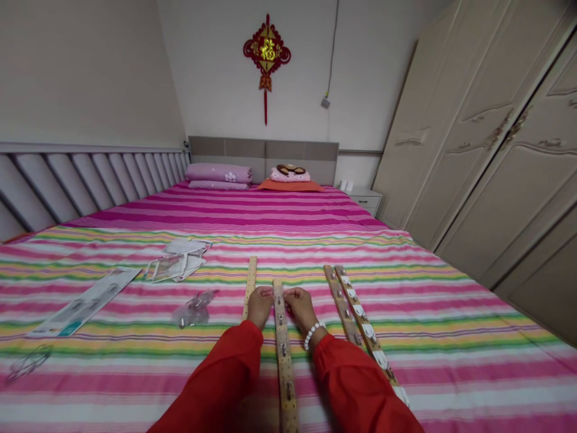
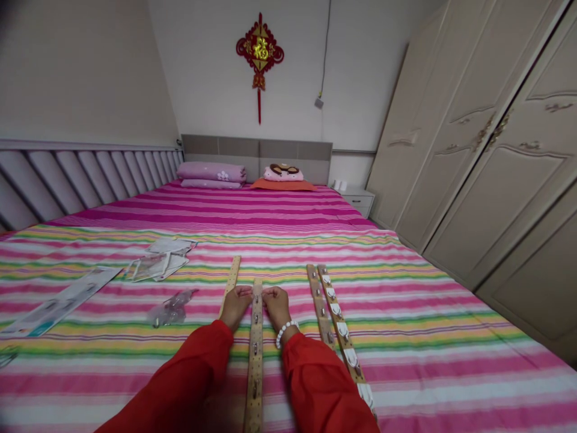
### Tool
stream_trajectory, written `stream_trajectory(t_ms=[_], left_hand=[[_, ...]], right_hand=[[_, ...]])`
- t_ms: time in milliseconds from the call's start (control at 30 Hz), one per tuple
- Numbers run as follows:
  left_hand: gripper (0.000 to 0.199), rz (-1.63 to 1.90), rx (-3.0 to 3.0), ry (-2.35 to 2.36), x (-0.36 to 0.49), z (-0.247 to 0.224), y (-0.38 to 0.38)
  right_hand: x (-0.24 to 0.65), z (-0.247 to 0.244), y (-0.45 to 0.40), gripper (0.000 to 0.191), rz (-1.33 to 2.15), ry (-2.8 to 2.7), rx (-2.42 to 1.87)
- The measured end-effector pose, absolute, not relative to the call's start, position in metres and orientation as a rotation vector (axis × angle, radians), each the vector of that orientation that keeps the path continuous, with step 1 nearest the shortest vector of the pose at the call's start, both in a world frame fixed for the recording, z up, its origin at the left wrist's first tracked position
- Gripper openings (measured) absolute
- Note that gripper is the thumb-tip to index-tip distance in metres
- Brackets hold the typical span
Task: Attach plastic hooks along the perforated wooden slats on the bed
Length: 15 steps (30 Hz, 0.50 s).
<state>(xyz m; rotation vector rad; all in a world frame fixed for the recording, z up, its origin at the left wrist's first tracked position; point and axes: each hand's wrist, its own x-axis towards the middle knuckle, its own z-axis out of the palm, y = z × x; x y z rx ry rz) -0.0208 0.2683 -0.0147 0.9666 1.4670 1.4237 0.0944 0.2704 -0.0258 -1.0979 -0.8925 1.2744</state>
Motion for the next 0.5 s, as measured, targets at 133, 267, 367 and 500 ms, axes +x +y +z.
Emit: stream_trajectory(t_ms=[133,267,367,500], left_hand=[[0.017,1.407,1.044,1.524,-0.021,-0.019,0.269],[0.015,1.355,1.151,1.564,-0.021,-0.022,0.267],[0.020,1.308,1.219,1.582,-0.020,-0.021,0.264],[0.027,1.243,1.290,1.619,-0.020,-0.021,0.261]], right_hand=[[0.093,-0.032,0.272,0.012,1.253,-0.912,-1.119],[0.092,-0.040,0.275,0.010,1.222,-0.940,-1.145],[0.091,-0.044,0.277,0.010,1.198,-0.966,-1.166],[0.091,-0.043,0.275,0.016,1.142,-1.022,-1.180]])
